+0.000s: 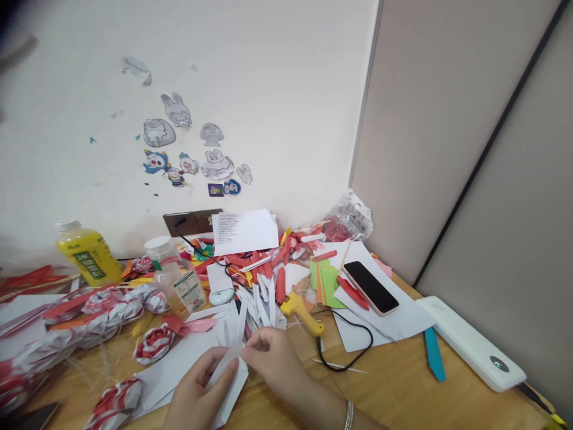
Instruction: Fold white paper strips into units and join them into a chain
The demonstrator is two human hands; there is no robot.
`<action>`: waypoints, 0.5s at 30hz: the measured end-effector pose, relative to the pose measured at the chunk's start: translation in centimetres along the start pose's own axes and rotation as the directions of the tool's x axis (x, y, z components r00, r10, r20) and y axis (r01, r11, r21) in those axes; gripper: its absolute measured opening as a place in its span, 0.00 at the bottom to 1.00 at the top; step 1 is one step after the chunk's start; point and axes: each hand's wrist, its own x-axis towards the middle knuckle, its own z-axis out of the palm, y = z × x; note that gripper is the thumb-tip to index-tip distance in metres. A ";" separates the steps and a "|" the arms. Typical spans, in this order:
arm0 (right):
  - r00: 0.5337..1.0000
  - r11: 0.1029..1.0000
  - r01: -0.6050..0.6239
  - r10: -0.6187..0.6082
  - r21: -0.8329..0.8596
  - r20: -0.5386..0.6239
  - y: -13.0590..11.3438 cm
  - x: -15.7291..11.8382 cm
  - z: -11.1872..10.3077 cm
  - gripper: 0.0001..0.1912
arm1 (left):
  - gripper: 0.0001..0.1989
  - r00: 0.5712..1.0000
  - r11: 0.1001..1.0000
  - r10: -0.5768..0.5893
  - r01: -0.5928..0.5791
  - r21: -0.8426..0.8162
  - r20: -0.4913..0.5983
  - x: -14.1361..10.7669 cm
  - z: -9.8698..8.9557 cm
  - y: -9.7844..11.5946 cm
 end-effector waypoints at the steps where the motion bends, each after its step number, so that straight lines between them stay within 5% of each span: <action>1: 1.000 1.000 0.008 -0.008 -0.010 0.005 -0.1 0.0 0.0 0.08 | 0.05 1.000 1.000 -0.001 0.001 -0.003 -0.005 0.0 0.0 0.0; 9: 0.992 0.986 0.118 -0.111 -0.121 0.066 0.2 -0.2 0.1 0.06 | 0.06 0.999 0.998 -0.040 0.040 -0.047 -0.015 0.2 0.1 -0.5; 15: 0.989 0.997 0.066 -0.061 -0.032 0.132 0.6 0.0 0.2 0.02 | 0.06 0.999 0.997 -0.044 0.043 -0.063 -0.008 0.4 0.0 -1.2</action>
